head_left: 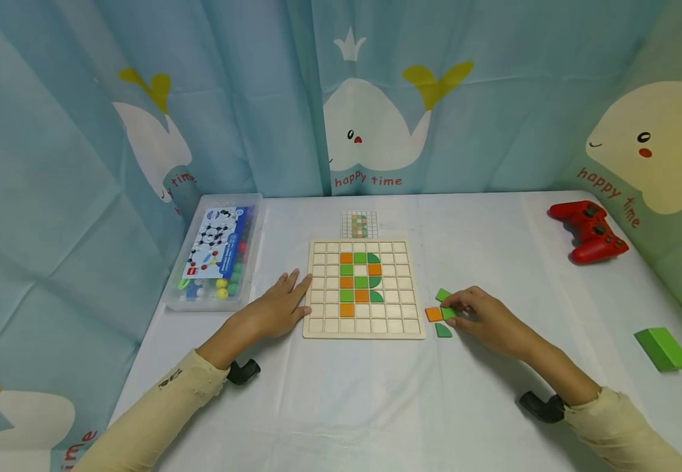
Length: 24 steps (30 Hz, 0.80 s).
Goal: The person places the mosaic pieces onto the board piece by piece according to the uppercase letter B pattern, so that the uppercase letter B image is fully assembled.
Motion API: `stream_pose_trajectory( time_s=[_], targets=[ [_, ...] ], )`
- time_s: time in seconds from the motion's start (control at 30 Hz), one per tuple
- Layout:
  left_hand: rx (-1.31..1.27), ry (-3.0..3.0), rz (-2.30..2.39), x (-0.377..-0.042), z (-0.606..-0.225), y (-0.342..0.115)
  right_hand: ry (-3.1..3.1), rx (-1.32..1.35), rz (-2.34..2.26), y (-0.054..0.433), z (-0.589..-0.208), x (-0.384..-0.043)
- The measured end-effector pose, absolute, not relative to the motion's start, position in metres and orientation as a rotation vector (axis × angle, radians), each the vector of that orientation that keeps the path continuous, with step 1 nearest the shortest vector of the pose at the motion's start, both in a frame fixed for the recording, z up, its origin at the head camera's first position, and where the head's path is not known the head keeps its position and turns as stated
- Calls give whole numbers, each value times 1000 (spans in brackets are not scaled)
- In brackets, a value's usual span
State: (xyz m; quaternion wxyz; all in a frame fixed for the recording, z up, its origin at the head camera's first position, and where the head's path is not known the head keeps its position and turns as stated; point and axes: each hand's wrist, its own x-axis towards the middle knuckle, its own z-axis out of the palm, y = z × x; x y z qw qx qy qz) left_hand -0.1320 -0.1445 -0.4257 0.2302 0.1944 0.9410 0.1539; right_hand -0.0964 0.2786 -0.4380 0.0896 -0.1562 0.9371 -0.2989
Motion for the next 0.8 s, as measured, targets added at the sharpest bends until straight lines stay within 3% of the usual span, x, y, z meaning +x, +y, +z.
stream_pose_trajectory(
  time_s=[0.53, 0.8],
  targets=[
    [532, 2589, 405, -132, -426, -144, 2812, -525, -852, 275, -427, -105],
    [541, 2592, 392, -133, -427, -145, 2725, -594, -951, 242, -415, -117]
  ],
)
